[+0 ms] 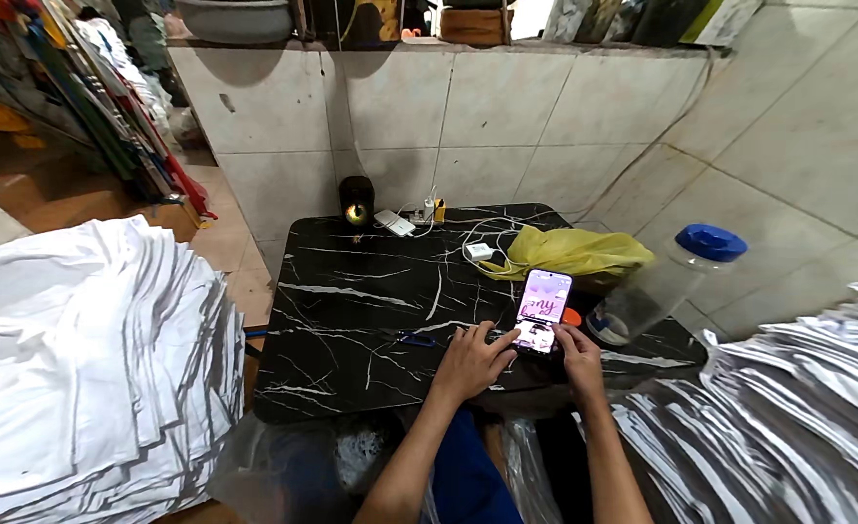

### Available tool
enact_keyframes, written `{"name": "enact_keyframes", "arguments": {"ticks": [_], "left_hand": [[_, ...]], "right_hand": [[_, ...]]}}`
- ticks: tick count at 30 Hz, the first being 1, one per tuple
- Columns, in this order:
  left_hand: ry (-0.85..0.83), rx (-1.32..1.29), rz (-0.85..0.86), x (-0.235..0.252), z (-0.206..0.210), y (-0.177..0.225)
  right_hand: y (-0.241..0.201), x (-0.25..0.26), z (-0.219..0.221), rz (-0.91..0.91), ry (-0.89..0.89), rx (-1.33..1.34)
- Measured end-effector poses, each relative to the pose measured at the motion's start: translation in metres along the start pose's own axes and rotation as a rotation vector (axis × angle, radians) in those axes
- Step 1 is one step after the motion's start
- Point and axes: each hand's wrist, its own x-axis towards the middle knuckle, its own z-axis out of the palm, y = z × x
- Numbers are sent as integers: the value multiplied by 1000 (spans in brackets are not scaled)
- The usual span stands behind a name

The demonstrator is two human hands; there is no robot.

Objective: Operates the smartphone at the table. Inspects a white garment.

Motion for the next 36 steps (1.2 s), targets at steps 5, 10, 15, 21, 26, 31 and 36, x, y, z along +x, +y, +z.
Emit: {"name": "enact_keyframes", "arguments": {"ticks": [5, 10, 15, 21, 26, 31, 36], "left_hand": [[-8, 0, -7, 0, 0, -1], [-6, -19, -13, 0, -1, 0], [-3, -13, -9, 0, -1, 1], [2, -13, -5, -1, -1, 1], [-4, -8, -2, 0, -1, 1], [-6, -5, -3, 0, 0, 0], [-15, -12, -13, 0, -2, 1]], "right_hand": [[1, 0, -1, -2, -5, 3], [1, 0, -1, -5, -12, -8], [2, 0, 0, -13, -7, 1], [0, 0, 1, 3, -3, -1], [3, 1, -1, -10, -5, -9], [7, -1, -8, -27, -102, 23], [3, -4, -14, -24, -221, 79]]}}
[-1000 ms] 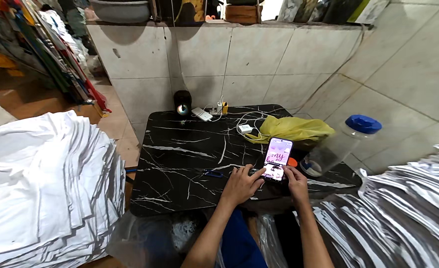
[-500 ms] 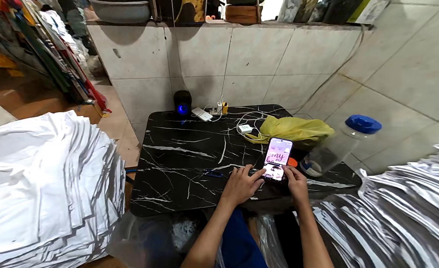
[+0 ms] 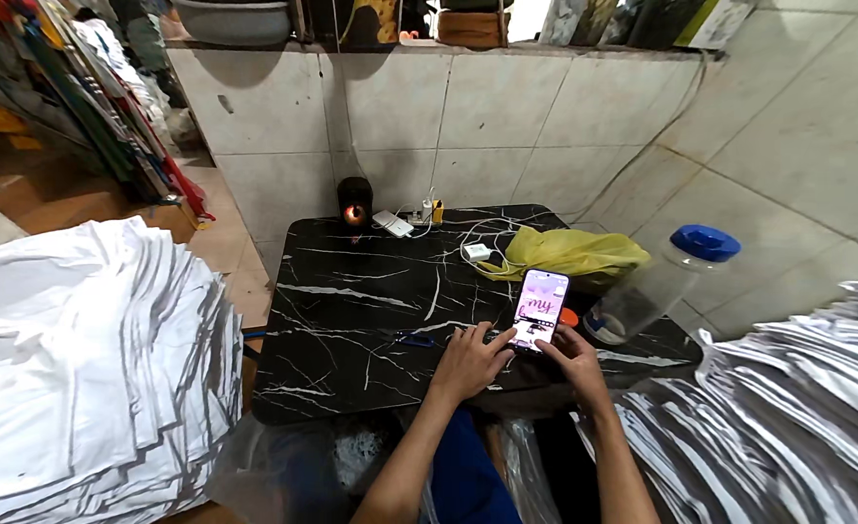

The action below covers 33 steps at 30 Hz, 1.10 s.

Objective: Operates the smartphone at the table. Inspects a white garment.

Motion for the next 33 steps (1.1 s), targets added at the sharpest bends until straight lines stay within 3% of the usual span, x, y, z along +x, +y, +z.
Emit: {"name": "enact_keyframes", "arguments": {"ticks": [8, 21, 30, 33], "left_hand": [[-24, -3, -17, 1, -1, 0], [-10, 0, -21, 1, 0, 0], [-15, -2, -35, 1, 0, -1], [-13, -11, -44, 1, 0, -1]], "right_hand": [[5, 2, -11, 4, -120, 51], [5, 2, -13, 13, -148, 83], [1, 4, 0, 24, 69, -96], [3, 3, -1, -4, 29, -59]]}}
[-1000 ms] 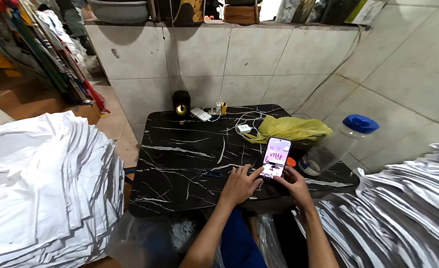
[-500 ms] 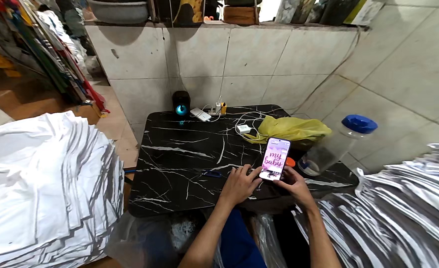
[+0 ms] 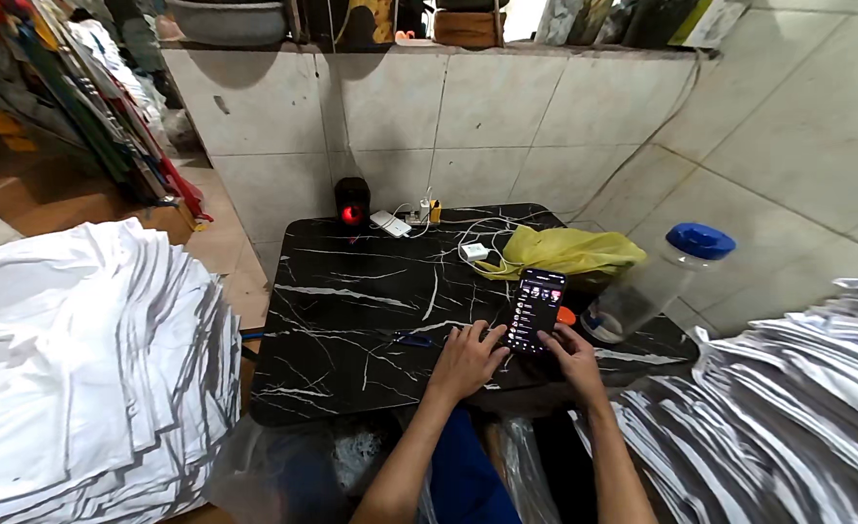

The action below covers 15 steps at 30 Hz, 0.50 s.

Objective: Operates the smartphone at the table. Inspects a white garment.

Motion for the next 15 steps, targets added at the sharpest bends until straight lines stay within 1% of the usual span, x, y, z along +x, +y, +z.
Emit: {"name": "enact_keyframes", "arguments": {"ticks": [4, 8, 12, 15], "left_hand": [[-10, 29, -2, -1, 4, -4], [-78, 77, -7, -1, 7, -6], [-83, 96, -5, -1, 6, -6], [-95, 81, 27, -1, 4, -6]], "right_hand": [[0, -1, -2, -9, -73, 57], [-4, -3, 1, 7, -32, 49], [-3, -2, 3, 12, 8, 29], [-3, 0, 5, 27, 55, -5]]}}
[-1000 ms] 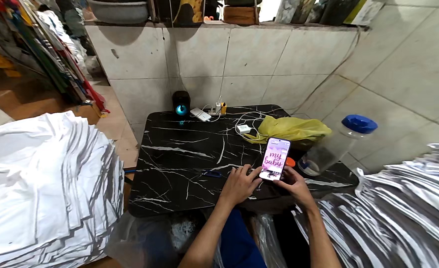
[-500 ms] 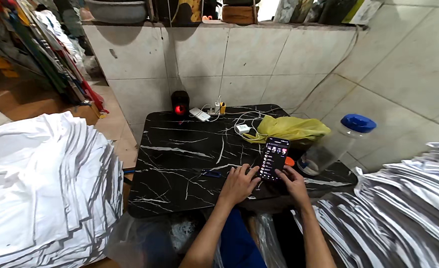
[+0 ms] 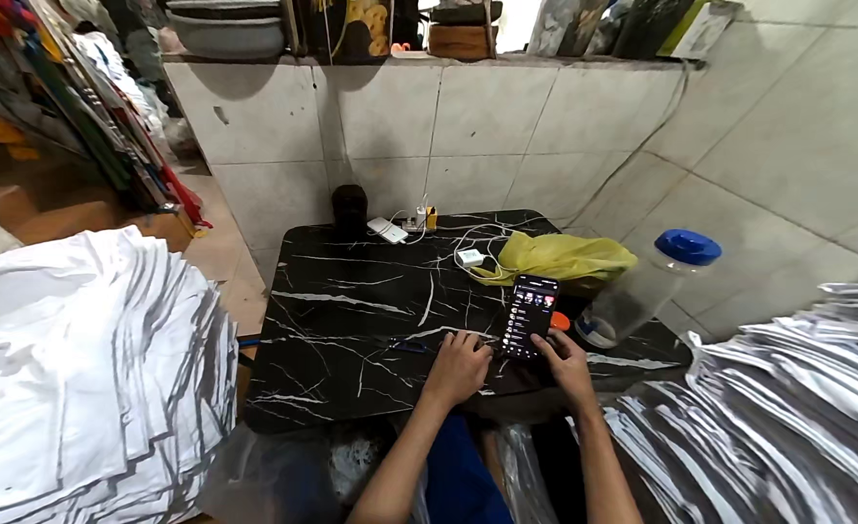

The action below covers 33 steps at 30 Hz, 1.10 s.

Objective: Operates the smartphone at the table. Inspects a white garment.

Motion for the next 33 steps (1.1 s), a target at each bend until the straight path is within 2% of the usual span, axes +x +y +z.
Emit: {"name": "enact_keyframes", "arguments": {"ticks": [3, 6, 10, 12, 14, 17, 24, 33], "left_hand": [[7, -50, -27, -6, -7, -2], [54, -7, -160, -26, -25, -3], [104, 120, -477, -61, -63, -5], [41, 193, -591, -74, -68, -7], [-32, 231, -631, -77, -65, -7], [-68, 190, -598, -70, -54, -4], [31, -29, -364, -33, -31, -24], [-109, -166, -172, 30, -22, -54]], "right_hand": [[1, -2, -4, -29, -90, 48], [-1, -2, -8, 2, -127, 97], [0, -5, 2, -15, 34, 52], [1, -6, 8, -47, 100, 26], [2, -6, 11, -71, 139, -5], [5, -5, 13, -71, 188, -35], [8, -5, 15, -54, 261, -101], [5, -5, 24, 8, 340, -221]]}}
